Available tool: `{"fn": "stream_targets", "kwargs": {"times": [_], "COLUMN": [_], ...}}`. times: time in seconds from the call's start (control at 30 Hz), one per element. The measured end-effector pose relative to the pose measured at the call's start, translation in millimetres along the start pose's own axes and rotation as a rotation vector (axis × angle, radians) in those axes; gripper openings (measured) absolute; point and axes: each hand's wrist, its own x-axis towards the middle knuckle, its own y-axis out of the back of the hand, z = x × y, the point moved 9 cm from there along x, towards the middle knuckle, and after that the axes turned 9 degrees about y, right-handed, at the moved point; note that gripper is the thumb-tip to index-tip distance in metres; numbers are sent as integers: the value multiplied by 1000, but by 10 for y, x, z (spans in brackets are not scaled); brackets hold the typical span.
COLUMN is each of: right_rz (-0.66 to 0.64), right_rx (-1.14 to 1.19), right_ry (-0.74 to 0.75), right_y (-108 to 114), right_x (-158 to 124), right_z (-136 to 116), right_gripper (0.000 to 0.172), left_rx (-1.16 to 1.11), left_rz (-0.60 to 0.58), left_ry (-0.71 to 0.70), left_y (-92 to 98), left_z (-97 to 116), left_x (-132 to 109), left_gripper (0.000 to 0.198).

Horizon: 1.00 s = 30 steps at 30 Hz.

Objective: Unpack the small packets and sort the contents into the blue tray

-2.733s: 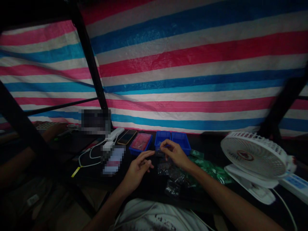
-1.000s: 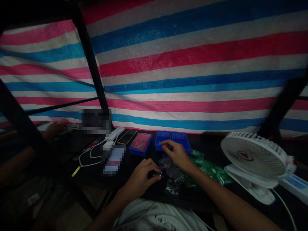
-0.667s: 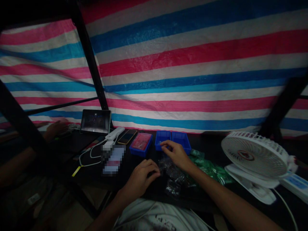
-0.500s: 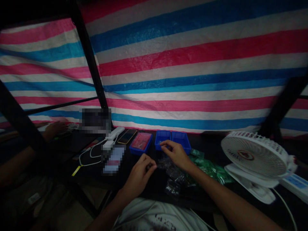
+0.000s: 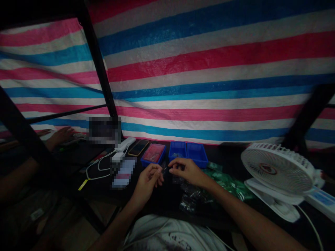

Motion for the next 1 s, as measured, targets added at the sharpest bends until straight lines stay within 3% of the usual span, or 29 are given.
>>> {"fn": "stream_targets", "kwargs": {"times": [0.2,0.4,1.0], "right_rz": [-32,-73,-54], "right_rx": [109,144,126], "right_ry": [-32,-65,-18], "right_y": [-84,-94,-69], "right_x": [-17,-9,-4], "right_z": [102,54,66], "right_gripper": [48,35,31], "left_rx": [-7,3,12], "left_rz": [-100,-106,-87], "left_ry": [-15,-10,1], "left_y": [-104,-120,-86], "left_z": [53,72,-11], "left_x": [-38,-53,-26], "left_gripper": [25,27,27]}}
